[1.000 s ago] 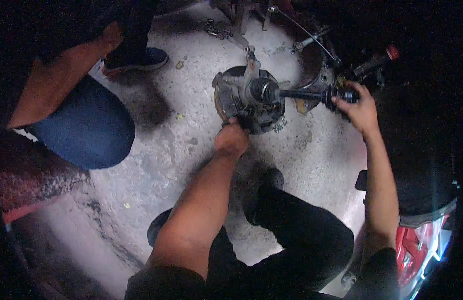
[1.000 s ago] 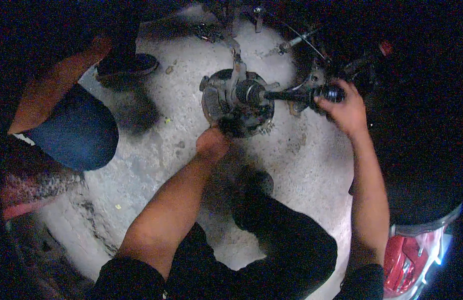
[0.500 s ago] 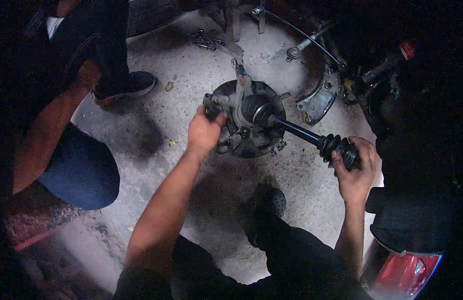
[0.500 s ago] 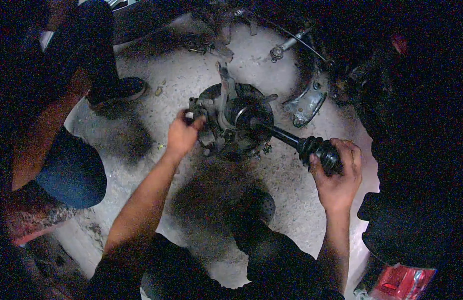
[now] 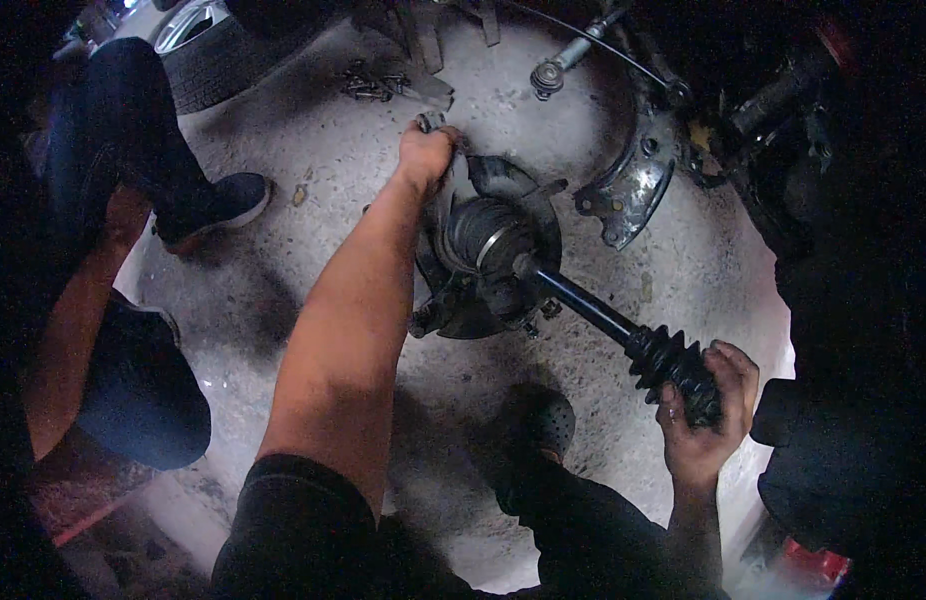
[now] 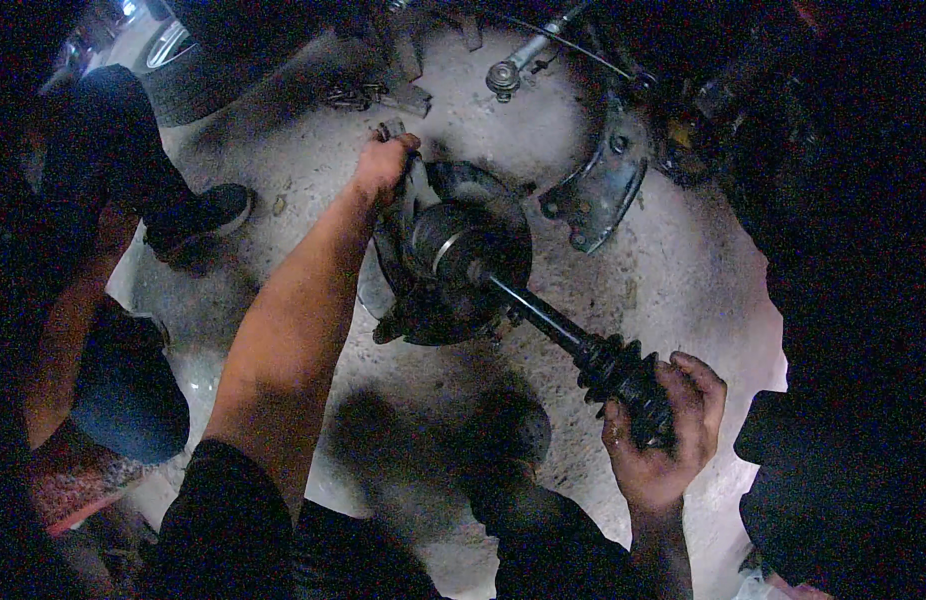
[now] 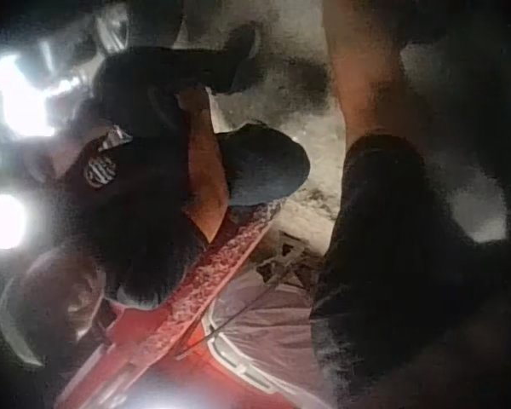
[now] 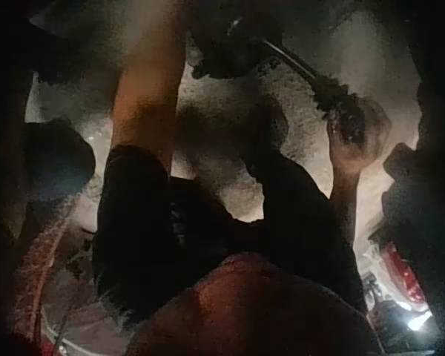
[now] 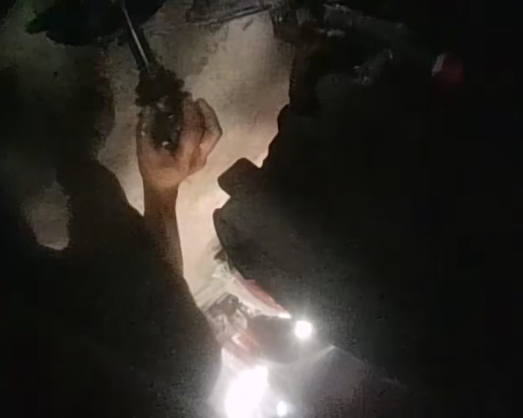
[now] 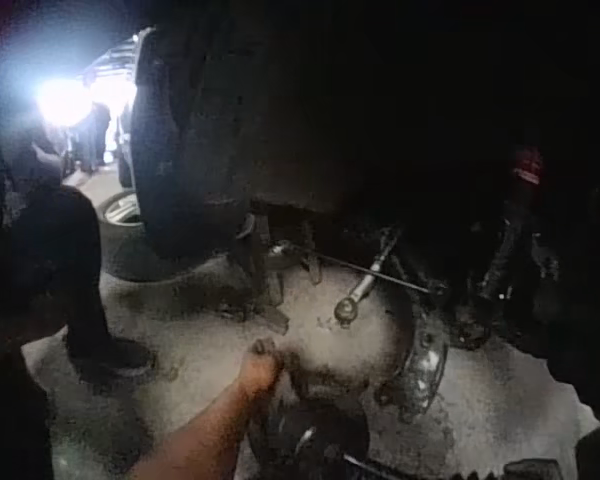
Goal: The person assembles a constant velocity joint by inserting the tripod into the housing and fitting the boot over the axle.
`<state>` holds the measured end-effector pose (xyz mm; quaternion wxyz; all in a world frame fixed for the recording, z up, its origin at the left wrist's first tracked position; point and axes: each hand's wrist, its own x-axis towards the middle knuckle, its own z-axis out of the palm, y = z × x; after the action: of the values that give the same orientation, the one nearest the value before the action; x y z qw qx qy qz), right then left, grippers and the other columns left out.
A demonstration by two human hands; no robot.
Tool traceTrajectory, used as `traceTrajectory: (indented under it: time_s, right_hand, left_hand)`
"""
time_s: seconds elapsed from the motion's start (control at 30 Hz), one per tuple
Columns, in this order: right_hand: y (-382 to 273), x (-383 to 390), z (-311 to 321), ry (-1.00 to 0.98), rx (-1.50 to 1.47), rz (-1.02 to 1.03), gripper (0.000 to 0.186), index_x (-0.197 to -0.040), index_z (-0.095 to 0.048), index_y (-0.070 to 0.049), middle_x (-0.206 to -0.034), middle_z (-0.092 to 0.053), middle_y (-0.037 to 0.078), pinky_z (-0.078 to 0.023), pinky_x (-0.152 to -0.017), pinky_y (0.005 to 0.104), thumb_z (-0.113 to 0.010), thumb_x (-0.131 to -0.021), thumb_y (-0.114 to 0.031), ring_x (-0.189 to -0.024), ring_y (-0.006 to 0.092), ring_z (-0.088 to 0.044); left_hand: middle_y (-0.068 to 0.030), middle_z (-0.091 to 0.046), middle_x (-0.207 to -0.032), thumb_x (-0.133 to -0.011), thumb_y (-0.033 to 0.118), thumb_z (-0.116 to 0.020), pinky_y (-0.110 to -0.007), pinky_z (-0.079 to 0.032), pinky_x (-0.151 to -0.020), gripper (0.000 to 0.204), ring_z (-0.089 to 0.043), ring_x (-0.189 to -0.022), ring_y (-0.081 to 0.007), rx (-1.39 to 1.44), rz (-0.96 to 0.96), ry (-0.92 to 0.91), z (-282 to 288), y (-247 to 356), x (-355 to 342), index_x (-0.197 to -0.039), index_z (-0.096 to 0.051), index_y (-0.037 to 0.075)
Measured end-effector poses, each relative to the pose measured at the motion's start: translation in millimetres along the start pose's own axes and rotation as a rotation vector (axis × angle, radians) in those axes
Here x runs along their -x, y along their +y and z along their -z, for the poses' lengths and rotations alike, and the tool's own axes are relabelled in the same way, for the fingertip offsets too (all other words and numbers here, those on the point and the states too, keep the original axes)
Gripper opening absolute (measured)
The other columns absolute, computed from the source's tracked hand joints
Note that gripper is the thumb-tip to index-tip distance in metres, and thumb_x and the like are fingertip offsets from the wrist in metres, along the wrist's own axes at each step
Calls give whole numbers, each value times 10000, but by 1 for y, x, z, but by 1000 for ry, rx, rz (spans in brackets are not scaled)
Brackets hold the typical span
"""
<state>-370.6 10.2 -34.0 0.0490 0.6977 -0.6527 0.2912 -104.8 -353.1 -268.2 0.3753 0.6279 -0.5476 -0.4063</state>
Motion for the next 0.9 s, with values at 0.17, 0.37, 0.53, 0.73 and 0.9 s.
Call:
traceTrajectory:
  time_s: [0.17,0.37,0.53,0.73,0.9]
  right_hand:
    - [49,49,1,133,-52,-93,394,-1140,-614,-8,-1167,-583,217,-482,-920,446,-736,-819,-201,-1073,358,-579]
    - [92,108,-23,287,-242,-176,332,-1133,-596,5,-1168,-579,215,-473,-929,452,-670,-892,-211,-1077,340,-570]
    - [106,115,-20,269,-273,-164,347,-1142,-606,-15,-1156,-596,206,-485,-908,466,-672,-898,-252,-1061,355,-580]
    - [98,96,-1,257,-188,-107,323,-1084,-640,2,-1137,-621,211,-482,-922,467,-684,-879,-244,-1048,359,-594]
    - [130,12,-1,201,-177,-214,305,-1078,-664,8,-1139,-660,146,-442,-997,368,-677,-774,27,-1105,264,-597]
  left_hand:
    - [-308,-627,-1140,-739,235,-737,-407,-474,-960,588,-605,-1107,-419,49,-1,136,-25,58,46,-1169,-517,-101]
    - [-267,-663,-1024,-709,144,-761,-396,-493,-899,465,-646,-983,-377,198,-50,259,-12,84,117,-1057,-548,-78]
    - [-238,-666,-989,-708,109,-747,-388,-489,-871,439,-646,-944,-339,125,18,285,-7,93,138,-1039,-528,-78]
    - [-235,-664,-1023,-720,90,-725,-398,-474,-906,401,-637,-967,-357,301,70,253,-10,100,139,-1038,-541,-71]
    - [-281,-664,-1057,-712,152,-747,-401,-485,-906,466,-651,-1013,-379,150,82,365,-18,76,116,-1069,-576,-94]
